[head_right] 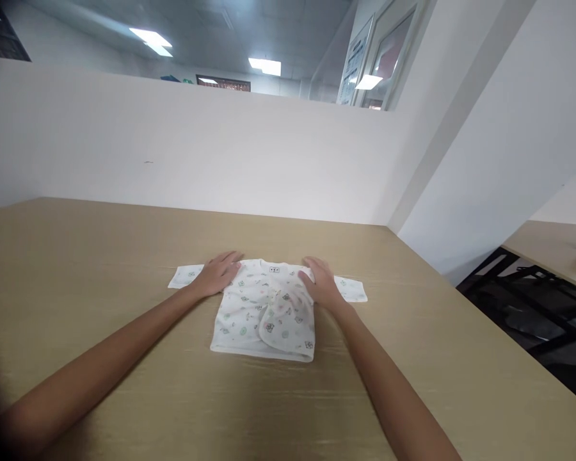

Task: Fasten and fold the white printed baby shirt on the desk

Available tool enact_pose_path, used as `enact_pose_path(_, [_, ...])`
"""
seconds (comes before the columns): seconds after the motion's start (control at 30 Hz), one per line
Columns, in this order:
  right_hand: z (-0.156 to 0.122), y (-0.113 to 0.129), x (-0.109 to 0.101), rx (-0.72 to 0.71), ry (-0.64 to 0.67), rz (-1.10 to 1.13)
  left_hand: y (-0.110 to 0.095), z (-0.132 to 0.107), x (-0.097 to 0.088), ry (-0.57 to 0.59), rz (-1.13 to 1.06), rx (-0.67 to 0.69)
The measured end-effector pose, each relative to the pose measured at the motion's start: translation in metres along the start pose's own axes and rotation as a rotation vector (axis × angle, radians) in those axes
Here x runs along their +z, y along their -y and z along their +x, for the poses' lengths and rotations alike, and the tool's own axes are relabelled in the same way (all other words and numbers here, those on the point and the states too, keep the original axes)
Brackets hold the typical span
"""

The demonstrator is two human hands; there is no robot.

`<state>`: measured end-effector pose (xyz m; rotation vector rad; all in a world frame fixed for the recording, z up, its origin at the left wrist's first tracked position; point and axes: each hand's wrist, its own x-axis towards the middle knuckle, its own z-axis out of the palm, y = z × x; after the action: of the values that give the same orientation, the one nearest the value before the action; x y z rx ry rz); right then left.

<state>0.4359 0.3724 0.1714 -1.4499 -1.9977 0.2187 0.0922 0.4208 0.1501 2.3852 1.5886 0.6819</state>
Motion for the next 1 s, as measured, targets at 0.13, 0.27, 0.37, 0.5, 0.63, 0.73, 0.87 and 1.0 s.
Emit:
enact_pose_path(0.13, [0.005, -0.027, 0.006, 0.229, 0.066, -0.174, 0.011, 0.005, 0.001, -0.04, 0.035, 0.0])
enact_pose_path(0.27, [0.005, -0.028, -0.001, 0.246, 0.146, -0.2, 0.015, 0.008, -0.001, -0.071, -0.006, -0.02])
enact_pose_path(0.37, [0.006, -0.024, -0.016, 0.224, 0.207, -0.176, 0.015, 0.009, -0.004, -0.045, -0.045, 0.01])
enact_pose_path(0.5, [0.008, -0.018, -0.041, 0.191, 0.246, -0.022, 0.01, 0.01, -0.012, -0.001, -0.017, 0.047])
enact_pose_path(0.63, [0.009, -0.011, -0.062, 0.154, 0.157, 0.03, 0.006, 0.012, -0.036, -0.003, 0.042, 0.017])
enact_pose_path(0.73, [0.008, -0.007, -0.071, 0.175, 0.134, -0.016, 0.006, 0.01, -0.066, 0.053, 0.039, 0.028])
enact_pose_path(0.87, [0.006, -0.006, -0.075, 0.149, 0.128, -0.057, 0.014, 0.001, -0.105, 0.334, -0.073, 0.101])
enact_pose_path(1.0, [0.006, -0.009, -0.072, 0.13, 0.033, -0.099, 0.027, -0.009, -0.12, 0.423, -0.055, 0.079])
